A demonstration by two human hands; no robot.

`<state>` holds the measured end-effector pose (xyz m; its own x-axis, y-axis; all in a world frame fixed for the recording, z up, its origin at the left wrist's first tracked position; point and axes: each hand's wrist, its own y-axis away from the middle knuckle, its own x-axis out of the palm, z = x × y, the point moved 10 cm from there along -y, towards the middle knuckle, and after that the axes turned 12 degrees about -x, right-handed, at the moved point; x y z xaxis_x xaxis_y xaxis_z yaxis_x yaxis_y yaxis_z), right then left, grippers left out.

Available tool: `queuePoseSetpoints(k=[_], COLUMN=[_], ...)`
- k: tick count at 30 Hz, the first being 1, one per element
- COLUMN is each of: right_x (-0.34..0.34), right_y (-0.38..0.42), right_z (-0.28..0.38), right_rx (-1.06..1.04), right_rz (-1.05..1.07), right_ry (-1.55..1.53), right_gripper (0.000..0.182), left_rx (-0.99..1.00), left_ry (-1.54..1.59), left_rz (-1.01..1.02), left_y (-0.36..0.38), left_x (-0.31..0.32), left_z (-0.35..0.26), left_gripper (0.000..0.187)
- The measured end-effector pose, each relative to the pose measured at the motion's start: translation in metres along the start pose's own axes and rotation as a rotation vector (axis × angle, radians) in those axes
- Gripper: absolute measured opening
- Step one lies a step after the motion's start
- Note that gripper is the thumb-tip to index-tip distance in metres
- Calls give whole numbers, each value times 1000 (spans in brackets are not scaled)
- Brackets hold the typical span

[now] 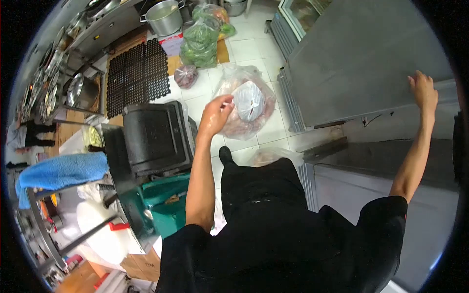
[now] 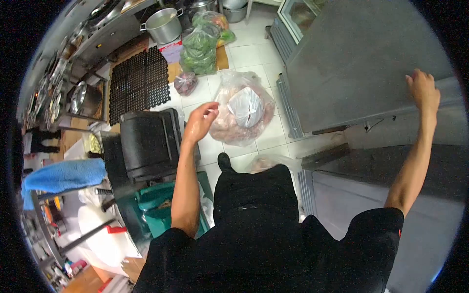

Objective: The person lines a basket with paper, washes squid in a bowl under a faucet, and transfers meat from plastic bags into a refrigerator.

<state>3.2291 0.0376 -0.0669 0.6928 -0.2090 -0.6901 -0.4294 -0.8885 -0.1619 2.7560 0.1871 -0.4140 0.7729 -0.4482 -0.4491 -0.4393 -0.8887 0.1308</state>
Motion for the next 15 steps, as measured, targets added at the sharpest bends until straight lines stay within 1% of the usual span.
queuePoseSetpoints(k=[2,3,4,5,6,7,8,9,10,11,12,13,14,15], right_x=[-36,-57,-81,-112,-150,-179,-205,-224,-231,-239,-236,-224,-206,-173], right_y=[8,13,15,18,23,34,43,55,67,79,86,83,76,65], right_z=[29,52,79,109,139,163,186,201,206,212,211,210,208,214], right_rx=[15,-10,-80,-172,-255,-357,-586,-729,-815,-908,-935,-916,-845,-738], right_rz=[-131,-224,-276,-408,-472,-693,-825,-921,-971,-1016,-1021,-1007,-1011,-963], right_ry=[99,118,75,2,-129,-203,-422,-537,-650,-757,-863,-1030,-1241,-1433], right_gripper=[39,38,38,35,33,30,29,31,32,33,31,26,20,15], left_rx=[-63,-27,-13,112,239,249,277,417,548,483,442,478,371,304], left_ry=[159,184,177,154,129,80,76,127,186,170,413,338,214,290], left_rz=[-55,-4,23,90,164,255,285,260,231,264,302,110,-52,-95], left_y=[-19,-27,-33,-37,-37,-44,-54,-62,-69,-85,-96,-117,-154,-180], left_x=[-27,-25,-20,-9,5,24,32,33,35,38,33,17,-2,-20], left_z=[-17,-25,-38,-71,-104,-124,-139,-164,-184,-186,-188,-183,-155,-143], left_gripper=[30,33,33,37,42,63,63,72,80,94,103,111,111,109])
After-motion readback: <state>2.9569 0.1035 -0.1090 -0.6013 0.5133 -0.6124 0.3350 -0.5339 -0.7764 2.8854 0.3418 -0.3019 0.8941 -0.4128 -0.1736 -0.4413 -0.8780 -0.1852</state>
